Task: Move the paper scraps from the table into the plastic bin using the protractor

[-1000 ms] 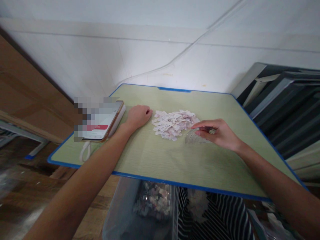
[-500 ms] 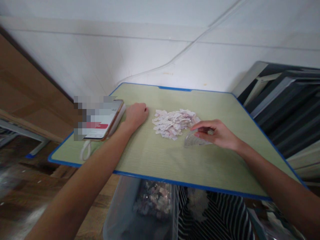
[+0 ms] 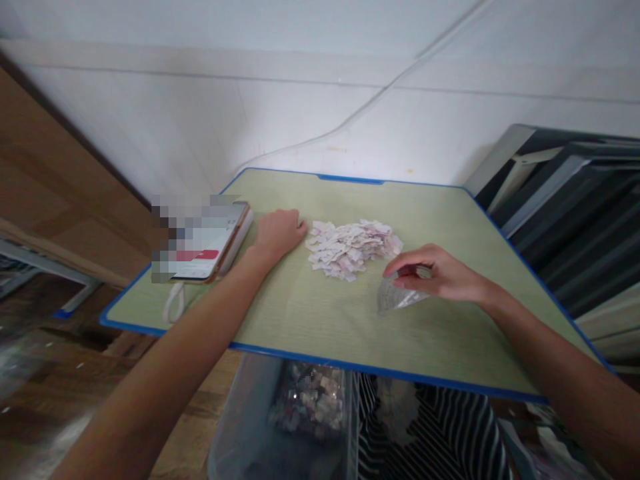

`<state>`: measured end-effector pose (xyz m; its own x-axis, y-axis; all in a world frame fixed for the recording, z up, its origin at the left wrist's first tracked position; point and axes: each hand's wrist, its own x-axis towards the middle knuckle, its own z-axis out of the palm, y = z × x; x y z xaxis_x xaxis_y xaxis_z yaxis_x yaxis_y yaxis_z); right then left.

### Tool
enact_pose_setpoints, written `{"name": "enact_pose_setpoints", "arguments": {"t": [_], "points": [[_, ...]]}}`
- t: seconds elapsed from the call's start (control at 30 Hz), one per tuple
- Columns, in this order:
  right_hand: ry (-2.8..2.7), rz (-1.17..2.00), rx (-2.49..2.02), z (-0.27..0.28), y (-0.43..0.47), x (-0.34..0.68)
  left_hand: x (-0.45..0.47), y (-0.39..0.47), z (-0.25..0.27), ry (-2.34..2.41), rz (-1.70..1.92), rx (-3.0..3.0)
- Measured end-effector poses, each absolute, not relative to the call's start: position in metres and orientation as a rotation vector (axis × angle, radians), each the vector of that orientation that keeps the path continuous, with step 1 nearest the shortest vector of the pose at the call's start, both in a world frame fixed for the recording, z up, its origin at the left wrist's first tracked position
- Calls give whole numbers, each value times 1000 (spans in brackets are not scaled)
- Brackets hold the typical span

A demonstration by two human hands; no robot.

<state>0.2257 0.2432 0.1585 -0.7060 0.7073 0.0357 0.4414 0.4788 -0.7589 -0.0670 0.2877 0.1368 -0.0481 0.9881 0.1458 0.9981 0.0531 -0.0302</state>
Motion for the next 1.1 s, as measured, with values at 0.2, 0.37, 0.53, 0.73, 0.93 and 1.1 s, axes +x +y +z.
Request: {"name": "enact_pose_setpoints", "arguments": {"t": [0.2,0.37,0.53,0.73,0.93,1.1], "points": [[-2461,1182,-941,159,243,227,-69,292,135,-2194,-128,-2099],[-2435,1209,-941,155,244,226,-70,307,133,-2264,-134,-2006],[-2391,1261,-906,153,243,225,-61,320,134,-2288,-147,-1976],[-2248,1313,-868,152,245,225,-62,321,132,-2219,-167,-2016],[-2205,1442,-981,147,244,224,-64,320,133,-2209,-154,-2031],[-2304,1551,-961,150,241,223,-63,319,135,-2219,-147,-2045]]}}
